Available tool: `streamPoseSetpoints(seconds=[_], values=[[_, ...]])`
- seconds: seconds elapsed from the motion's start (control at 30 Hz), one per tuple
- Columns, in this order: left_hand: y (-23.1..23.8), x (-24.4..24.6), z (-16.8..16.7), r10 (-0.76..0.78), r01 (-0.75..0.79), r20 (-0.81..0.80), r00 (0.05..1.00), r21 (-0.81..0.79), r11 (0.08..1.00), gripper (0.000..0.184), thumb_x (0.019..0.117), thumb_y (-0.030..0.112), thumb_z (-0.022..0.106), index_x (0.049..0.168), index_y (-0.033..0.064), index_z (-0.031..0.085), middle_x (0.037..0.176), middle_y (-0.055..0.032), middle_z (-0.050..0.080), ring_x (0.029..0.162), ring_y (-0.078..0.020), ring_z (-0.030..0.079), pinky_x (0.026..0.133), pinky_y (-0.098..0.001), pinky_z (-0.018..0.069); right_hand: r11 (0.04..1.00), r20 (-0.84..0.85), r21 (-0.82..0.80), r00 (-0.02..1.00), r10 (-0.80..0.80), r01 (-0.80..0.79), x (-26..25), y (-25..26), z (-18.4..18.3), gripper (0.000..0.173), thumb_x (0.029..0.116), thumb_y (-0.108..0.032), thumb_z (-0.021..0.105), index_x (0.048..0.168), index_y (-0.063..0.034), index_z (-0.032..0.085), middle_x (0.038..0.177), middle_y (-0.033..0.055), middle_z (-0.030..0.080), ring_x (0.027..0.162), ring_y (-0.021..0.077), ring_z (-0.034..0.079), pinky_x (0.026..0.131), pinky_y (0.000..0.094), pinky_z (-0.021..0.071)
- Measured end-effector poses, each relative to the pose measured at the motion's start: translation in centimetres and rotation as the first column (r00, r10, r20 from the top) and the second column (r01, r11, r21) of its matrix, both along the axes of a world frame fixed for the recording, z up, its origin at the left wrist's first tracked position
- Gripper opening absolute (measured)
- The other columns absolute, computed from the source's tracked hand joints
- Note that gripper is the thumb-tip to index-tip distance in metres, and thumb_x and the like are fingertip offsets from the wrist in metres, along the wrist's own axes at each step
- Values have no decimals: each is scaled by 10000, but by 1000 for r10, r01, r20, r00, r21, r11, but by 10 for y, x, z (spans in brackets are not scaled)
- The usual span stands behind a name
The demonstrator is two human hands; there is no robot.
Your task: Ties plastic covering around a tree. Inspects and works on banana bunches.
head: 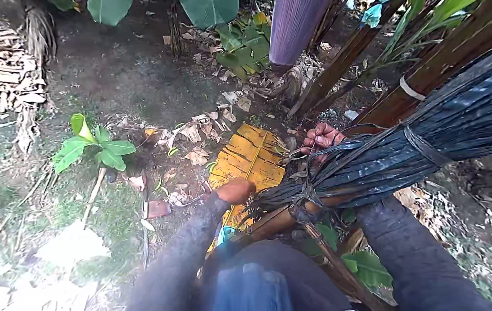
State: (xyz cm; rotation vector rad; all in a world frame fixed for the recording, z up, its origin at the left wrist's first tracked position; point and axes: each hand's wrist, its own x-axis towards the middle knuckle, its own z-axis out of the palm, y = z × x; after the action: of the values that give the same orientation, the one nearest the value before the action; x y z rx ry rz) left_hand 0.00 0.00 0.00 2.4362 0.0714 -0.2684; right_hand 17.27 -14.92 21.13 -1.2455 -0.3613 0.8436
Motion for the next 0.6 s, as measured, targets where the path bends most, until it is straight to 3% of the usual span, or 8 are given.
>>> streamPoseSetpoints(seconds=[0.07, 0.1, 0.2, 0.27, 0.37, 0.43, 0.5, 0.6], values=[[-5, 41, 4, 95, -33, 242, 966, -247, 969, 297, 1042, 222, 562, 1254, 66, 700, 1166, -120, 735, 1107, -254, 702, 1026, -505, 533, 914, 121, 200, 935, 333, -352, 51, -15, -47, 173, 917, 3, 657, 881, -165, 643, 831, 14, 688, 760, 178, 720, 751, 419, 659], [-10, 62, 9, 119, 3, 301, 946, -375, 927, 310, 1040, 236, 589, 1279, 68, 689, 1203, -96, 731, 1126, -198, 698, 1048, -446, 534, 874, 179, 225, 900, 398, -431, 65, -15, -59, 136, 895, -53, 720, 928, -180, 684, 881, 13, 698, 809, 177, 722, 790, 434, 655], [-33, 113, 29, -21, 250, 338, 941, -652, 715, 348, 999, 127, 644, 1328, 16, 638, 1272, -119, 689, 1154, -151, 668, 1053, -365, 531, 865, 260, 190, 873, 413, -465, 72, -14, -62, 161, 869, -68, 755, 952, -194, 701, 922, 2, 703, 838, 168, 712, 821, 440, 645], [-44, 134, 38, -176, 349, 315, 933, -664, 661, 303, 950, 77, 653, 1233, -32, 645, 1119, -119, 696, 1011, -119, 649, 946, -344, 535, 876, 280, 166, 873, 398, -453, 71, -11, -57, 168, 859, -43, 743, 945, -180, 697, 916, 4, 713, 831, 173, 715, 837, 443, 638], [-50, 149, 36, -189, 387, 348, 918, -685, 618, 93, 948, 81, 630, 911, 7, 671, 780, 21, 632, 706, -12, 568, 685, -245, 497, 898, 312, 127, 876, 368, -422, 70, -12, -52, 168, 850, -16, 736, 923, -159, 686, 890, 4, 707, 824, 171, 713, 835, 439, 638], [-39, 149, 36, -60, 325, 376, 925, -697, 640, 179, 1002, 109, 586, 986, -23, 706, 856, -27, 698, 771, -49, 657, 764, -278, 582, 905, 367, 99, 860, 354, -414, 73, -16, -48, 180, 852, 21, 702, 938, -136, 688, 890, 4, 716, 812, 160, 715, 824, 418, 642], [-19, 143, 41, 67, 235, 397, 915, -662, 712, 244, 1038, 108, 542, 1100, -52, 716, 1021, -127, 734, 897, -141, 701, 883, -365, 585, 922, 394, 62, 858, 328, -381, 74, -22, -45, 210, 845, 68, 653, 934, -120, 680, 872, -2, 720, 788, 147, 713, 809, 399, 641], [15, 130, 45, 184, 169, 415, 891, -679, 714, 265, 1056, 138, 540, 1104, -44, 727, 1024, -133, 760, 948, -179, 734, 944, -400, 588, 951, 408, 26, 872, 271, -308, 71, -28, -45, 239, 850, 109, 611, 912, -119, 644, 852, -10, 718, 769, 150, 720, 789, 398, 650]])
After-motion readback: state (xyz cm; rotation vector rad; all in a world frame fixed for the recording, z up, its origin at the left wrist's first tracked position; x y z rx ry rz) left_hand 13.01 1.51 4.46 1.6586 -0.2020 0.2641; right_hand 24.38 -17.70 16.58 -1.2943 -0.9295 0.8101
